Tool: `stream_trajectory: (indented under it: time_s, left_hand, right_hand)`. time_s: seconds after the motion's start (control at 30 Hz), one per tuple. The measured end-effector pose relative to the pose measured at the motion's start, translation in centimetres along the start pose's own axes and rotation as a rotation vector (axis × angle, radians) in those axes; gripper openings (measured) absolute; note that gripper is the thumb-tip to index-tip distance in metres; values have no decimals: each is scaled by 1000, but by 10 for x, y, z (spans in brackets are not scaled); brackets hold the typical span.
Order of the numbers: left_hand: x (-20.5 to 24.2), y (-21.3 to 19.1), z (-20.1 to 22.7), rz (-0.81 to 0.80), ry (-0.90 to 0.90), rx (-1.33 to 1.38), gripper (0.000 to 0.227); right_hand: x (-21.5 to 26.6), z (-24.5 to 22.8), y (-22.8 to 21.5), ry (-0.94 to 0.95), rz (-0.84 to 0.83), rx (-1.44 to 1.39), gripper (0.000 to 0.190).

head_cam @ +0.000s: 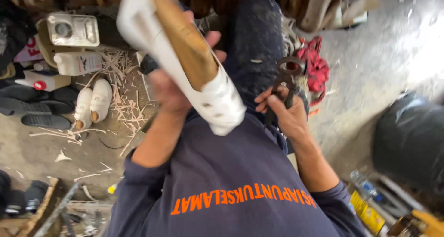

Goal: Lasting a leather shoe by pulling the upper over a wooden last and securing it with tools.

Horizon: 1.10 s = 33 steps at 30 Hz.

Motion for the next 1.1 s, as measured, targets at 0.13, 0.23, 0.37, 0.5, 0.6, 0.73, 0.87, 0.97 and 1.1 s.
stream_trajectory:
  time_s: [0.13, 0.23, 0.37, 0.5, 0.6, 0.73, 0.87, 0.97, 1.1]
  left_hand:
    - [-21, -20, -56, 43, -415, 449, 91]
    - [-22, -40, -81, 249, -534, 356, 96]
    - [-22, -75, -105, 386, -495, 396, 92]
    - [-33, -71, -98, 145, -395, 375, 83]
    - [-31, -71, -94, 458, -488, 448, 98]
    - [-28, -87, -104, -174, -287, 397, 68]
    - [-29, -89, -105, -159, -294, 401, 65]
    - [-29, -87, -105, -148, -291, 422, 65]
    - [-29, -86, -103, -135, -305, 396, 65]
  right_hand:
    - [-23, 66, -7, 192, 191, -69, 16]
    - [-40, 80, -8, 230, 241, -172, 13]
    - [-51, 79, -9, 40, 200, -177, 14]
    - [-56, 77, -5, 170, 238, -281, 24]
    - [-56, 73, -2, 220, 262, -275, 24]
    - [-54, 69, -2, 218, 274, -218, 25]
    - [-54, 70, -2, 217, 274, -233, 24]
    - [-54, 71, -3, 221, 278, -227, 23]
    - [-53, 67, -1, 223, 272, -234, 24]
Point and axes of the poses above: each hand's wrist, its own x-axis away from the middle knuckle, its own y-axis out of the palm, z = x × y, the point moved 5 cm from there along -x, towards the middle knuckle, and after that the axes turned 2 degrees about x, right-handed, at the moved point
